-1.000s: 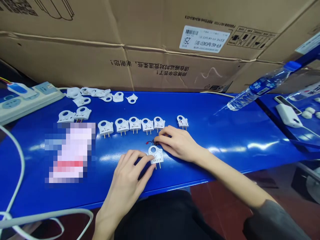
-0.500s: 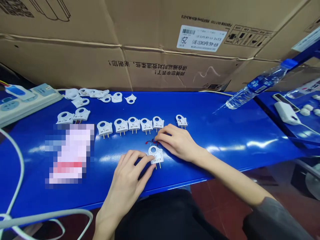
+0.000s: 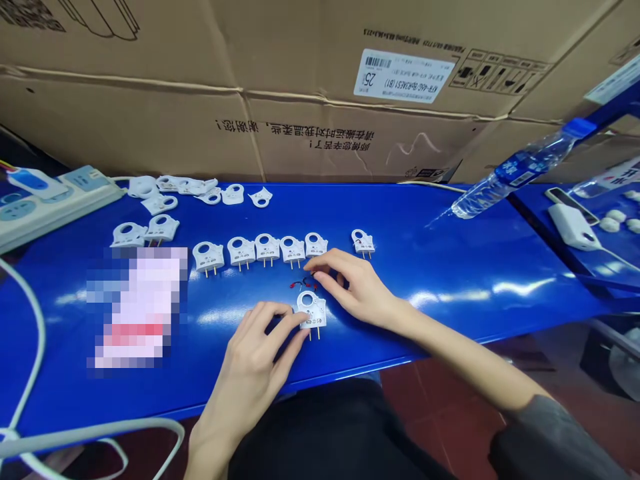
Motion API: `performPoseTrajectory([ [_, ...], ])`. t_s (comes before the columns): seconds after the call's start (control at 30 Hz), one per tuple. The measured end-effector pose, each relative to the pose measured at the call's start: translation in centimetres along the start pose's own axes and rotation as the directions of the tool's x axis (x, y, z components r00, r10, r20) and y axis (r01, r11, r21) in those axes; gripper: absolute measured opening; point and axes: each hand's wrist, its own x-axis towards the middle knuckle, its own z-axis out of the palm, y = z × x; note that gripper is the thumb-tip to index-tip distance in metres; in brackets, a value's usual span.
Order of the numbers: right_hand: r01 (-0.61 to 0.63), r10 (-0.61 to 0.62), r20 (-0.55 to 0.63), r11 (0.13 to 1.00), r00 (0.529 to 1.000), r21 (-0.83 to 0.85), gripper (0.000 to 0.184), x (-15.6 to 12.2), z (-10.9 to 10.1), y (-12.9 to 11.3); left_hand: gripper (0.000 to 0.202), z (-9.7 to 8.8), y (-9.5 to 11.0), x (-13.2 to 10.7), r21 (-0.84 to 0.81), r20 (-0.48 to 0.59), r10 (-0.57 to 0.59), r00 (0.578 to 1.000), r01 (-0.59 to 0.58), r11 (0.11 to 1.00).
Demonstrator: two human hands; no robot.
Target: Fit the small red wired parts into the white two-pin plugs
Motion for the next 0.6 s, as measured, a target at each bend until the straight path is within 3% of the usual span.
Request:
performPoseTrajectory([
  [0.6, 0.004, -0.004, -0.002, 0.994, 1.0, 0.11, 0.016, 0.29, 1.06, 0.13, 0.021, 0.18, -0.02, 0.24, 0.05, 0.013, 0.048, 0.999, -0.049, 0.998],
])
